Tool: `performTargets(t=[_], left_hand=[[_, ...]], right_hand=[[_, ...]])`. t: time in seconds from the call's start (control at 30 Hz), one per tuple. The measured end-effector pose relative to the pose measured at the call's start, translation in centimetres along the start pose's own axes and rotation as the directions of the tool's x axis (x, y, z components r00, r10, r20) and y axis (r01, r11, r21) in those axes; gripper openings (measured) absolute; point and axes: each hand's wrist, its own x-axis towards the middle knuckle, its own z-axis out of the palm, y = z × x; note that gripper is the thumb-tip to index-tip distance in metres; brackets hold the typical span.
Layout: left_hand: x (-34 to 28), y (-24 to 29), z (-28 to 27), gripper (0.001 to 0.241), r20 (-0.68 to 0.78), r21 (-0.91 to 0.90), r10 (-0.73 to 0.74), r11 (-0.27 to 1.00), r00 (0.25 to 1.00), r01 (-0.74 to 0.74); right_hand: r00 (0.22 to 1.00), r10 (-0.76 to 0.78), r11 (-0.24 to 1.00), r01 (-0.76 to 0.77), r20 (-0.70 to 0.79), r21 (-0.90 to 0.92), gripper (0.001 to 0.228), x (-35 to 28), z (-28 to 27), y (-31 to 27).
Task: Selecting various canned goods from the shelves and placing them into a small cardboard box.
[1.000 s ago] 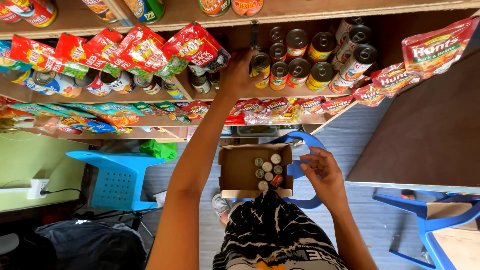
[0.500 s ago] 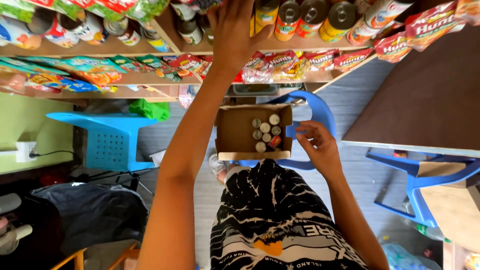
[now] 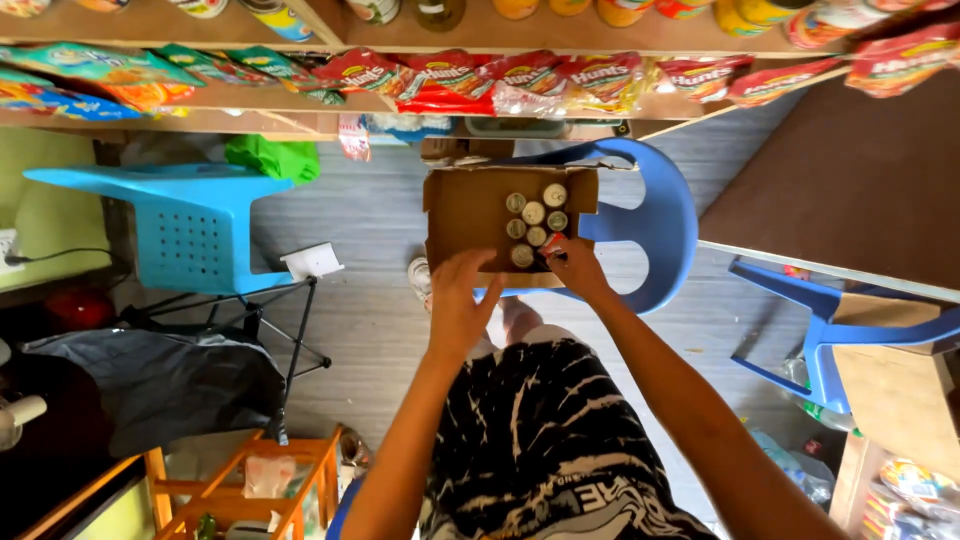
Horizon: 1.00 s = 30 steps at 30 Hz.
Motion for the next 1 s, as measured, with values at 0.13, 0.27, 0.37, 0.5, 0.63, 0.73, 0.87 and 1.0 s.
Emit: performTargets(t=[0.13,0.27,0.37,0.5,0.63,0.73,0.87,1.0], left_hand=[[-3.2,-1.2,-1.0,0.036,0.038,-0.014,-0.137,0.990,0.990,0.138],[-4.6,-3.3,-1.1,0.034,0.029,0.005,-0.217,0.976,0.976,0.217],[-5.3,-5.8,-0.7,0.033,0.026,0.022,-0.248,0.969,0.968,0.247],[-6.6,-8.1,-0.6,0.032,0.022,0.000,-0.265,0.964,0.964,0.265],[-7.5,-10.0,-0.7,0.032,0.027,-0.024,-0.260,0.965,0.965,0.261],[-8.0,-10.6,-1.1,0.032,0.047,-0.048,-0.289,0.955,0.956,0.292],[-8.8,-11.8,-1.2,0.033,0.054,-0.078,-0.324,0.942,0.945,0.327],[-9.2,-12.3,-1.1,0.033,0.092,-0.090,-0.379,0.918,0.921,0.386]], right_hand=[[0.989,-0.141,0.985,0.145,0.049,-0.091,0.028,3.4,5.8,3.2],[0.946,-0.058,0.914,0.178,0.318,-0.364,0.037,7.6,10.8,4.8],[0.864,0.033,0.781,0.292,0.503,-0.552,0.031,10.9,14.0,5.2],[0.760,-0.010,0.534,0.554,0.650,-0.639,0.029,13.5,20.1,11.3],[0.763,0.067,0.459,0.549,0.643,-0.699,0.027,14.5,24.6,14.9],[0.814,0.133,0.467,0.452,0.565,-0.760,0.025,13.8,25.5,15.8],[0.821,0.166,0.471,0.421,0.546,-0.775,0.026,14.4,25.9,18.0],[0.823,0.172,0.507,0.397,0.541,-0.765,0.025,14.0,24.3,15.3]])
